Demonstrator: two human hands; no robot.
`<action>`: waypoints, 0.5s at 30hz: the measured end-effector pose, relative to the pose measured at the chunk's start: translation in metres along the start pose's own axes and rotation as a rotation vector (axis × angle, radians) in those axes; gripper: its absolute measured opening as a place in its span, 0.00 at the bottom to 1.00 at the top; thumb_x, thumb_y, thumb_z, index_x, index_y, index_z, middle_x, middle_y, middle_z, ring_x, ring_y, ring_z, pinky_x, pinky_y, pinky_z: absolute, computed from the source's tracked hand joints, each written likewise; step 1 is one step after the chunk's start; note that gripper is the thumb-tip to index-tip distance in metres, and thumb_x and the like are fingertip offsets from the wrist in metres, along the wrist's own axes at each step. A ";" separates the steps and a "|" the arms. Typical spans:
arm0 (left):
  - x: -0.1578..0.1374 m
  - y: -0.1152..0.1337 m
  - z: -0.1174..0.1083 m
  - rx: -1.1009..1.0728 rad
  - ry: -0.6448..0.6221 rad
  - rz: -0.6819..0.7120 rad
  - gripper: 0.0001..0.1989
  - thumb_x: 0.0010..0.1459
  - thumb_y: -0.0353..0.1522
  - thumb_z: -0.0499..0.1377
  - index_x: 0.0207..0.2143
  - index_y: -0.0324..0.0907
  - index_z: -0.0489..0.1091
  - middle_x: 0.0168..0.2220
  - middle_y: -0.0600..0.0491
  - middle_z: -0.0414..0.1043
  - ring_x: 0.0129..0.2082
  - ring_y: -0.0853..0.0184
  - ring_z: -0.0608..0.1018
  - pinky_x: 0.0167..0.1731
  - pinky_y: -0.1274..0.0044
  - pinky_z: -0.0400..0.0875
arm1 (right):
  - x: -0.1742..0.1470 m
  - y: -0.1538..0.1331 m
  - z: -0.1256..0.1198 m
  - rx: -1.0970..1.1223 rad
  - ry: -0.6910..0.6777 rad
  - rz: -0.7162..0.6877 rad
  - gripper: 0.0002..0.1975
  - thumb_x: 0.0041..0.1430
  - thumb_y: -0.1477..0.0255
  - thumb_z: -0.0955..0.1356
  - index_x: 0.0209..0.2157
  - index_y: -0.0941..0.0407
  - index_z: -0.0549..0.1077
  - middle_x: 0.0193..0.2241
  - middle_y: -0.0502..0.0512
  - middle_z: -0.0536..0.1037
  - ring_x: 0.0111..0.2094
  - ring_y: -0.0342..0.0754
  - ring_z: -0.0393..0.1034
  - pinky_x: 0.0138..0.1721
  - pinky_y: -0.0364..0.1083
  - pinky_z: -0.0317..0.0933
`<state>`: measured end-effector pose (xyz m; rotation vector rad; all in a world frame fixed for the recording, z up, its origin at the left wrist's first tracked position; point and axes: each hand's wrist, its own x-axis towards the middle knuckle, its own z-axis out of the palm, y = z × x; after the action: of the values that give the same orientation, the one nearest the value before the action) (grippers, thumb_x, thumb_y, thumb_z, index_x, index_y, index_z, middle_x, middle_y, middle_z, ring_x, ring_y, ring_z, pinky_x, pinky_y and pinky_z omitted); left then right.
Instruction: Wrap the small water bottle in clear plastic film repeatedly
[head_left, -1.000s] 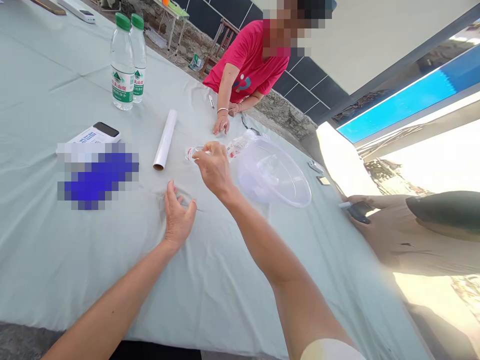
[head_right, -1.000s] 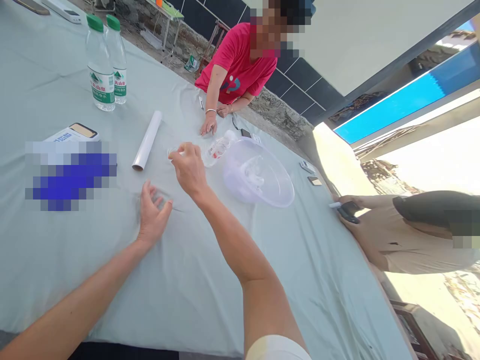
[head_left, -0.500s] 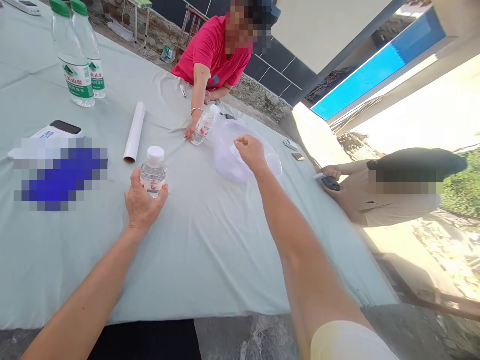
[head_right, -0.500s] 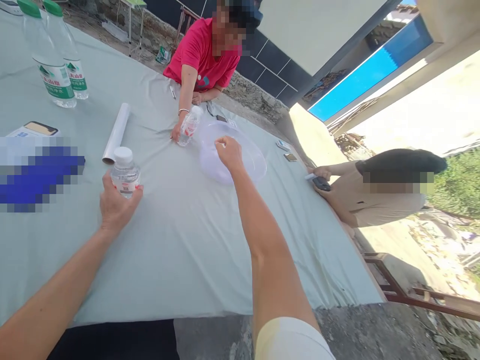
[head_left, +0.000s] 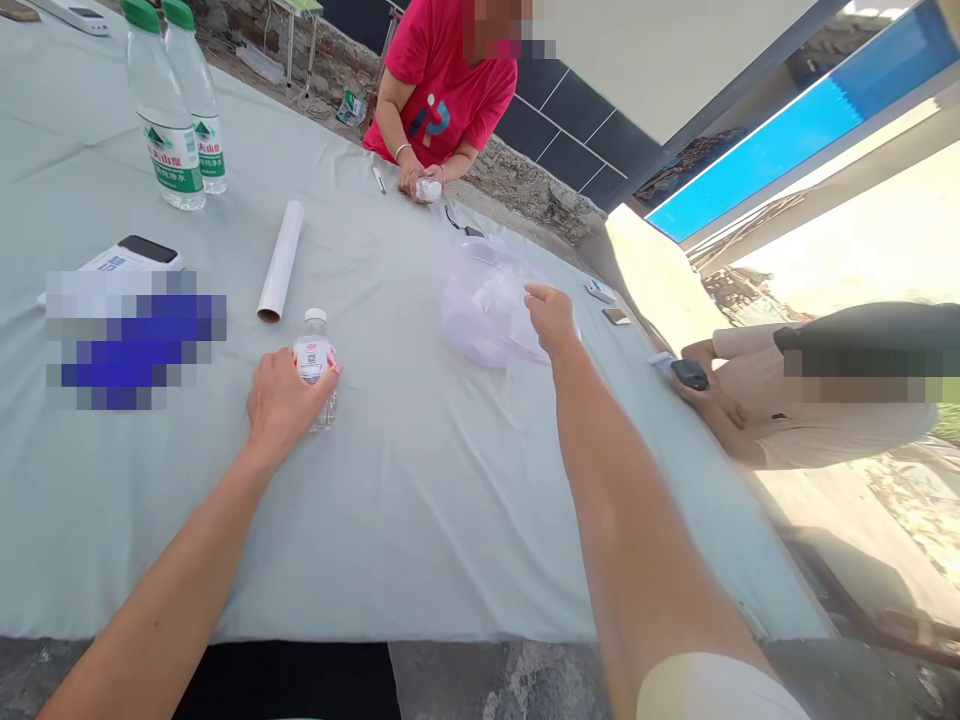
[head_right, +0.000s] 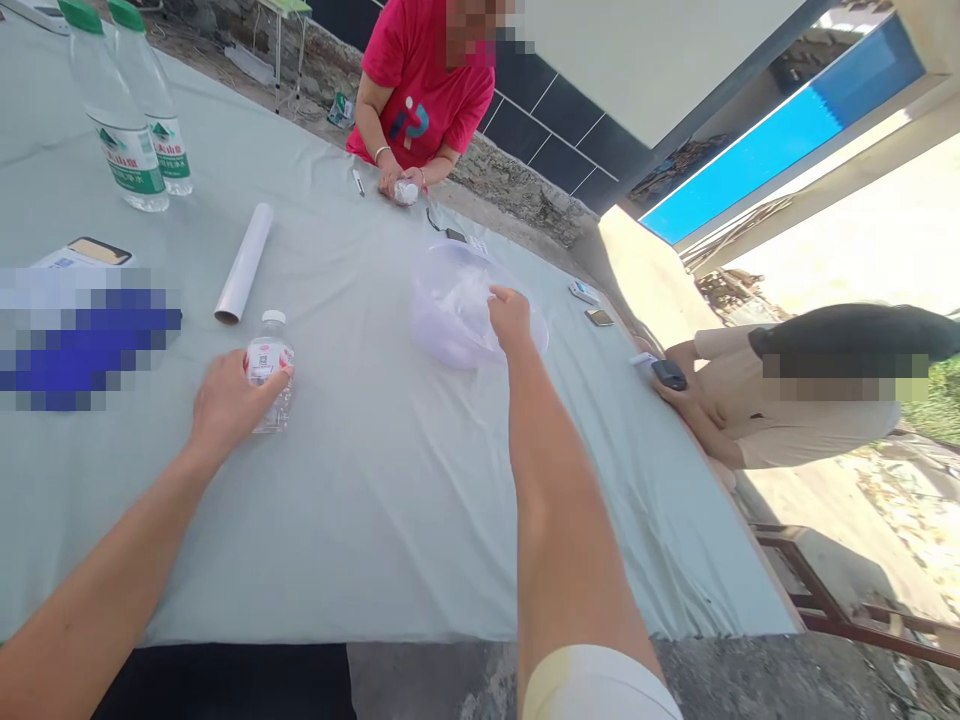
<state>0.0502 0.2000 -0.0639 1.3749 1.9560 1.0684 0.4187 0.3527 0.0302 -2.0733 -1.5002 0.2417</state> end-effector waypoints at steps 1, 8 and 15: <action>0.001 -0.002 -0.001 0.022 0.013 0.012 0.21 0.49 0.48 0.63 0.38 0.44 0.68 0.40 0.42 0.71 0.41 0.49 0.76 0.36 0.63 0.72 | -0.009 -0.003 -0.004 0.092 0.031 -0.033 0.24 0.61 0.73 0.60 0.58 0.59 0.70 0.61 0.66 0.71 0.62 0.51 0.66 0.60 0.54 0.61; -0.014 0.006 0.000 0.006 0.207 0.440 0.18 0.58 0.38 0.60 0.50 0.43 0.71 0.57 0.37 0.67 0.60 0.43 0.68 0.57 0.50 0.64 | -0.155 -0.031 -0.014 0.868 -0.111 -0.219 0.18 0.57 0.56 0.68 0.46 0.47 0.76 0.58 0.54 0.75 0.63 0.52 0.66 0.57 0.55 0.66; -0.063 0.034 0.016 -0.667 -0.622 0.251 0.19 0.60 0.46 0.59 0.49 0.44 0.70 0.43 0.50 0.74 0.43 0.63 0.78 0.42 0.69 0.79 | -0.275 -0.015 0.056 1.407 -0.320 0.088 0.18 0.45 0.57 0.78 0.37 0.50 0.79 0.43 0.53 0.81 0.49 0.50 0.76 0.53 0.53 0.70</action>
<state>0.1031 0.1515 -0.0461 1.3516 0.8880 1.0876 0.2828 0.1220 -0.0560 -0.9370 -0.8541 1.2694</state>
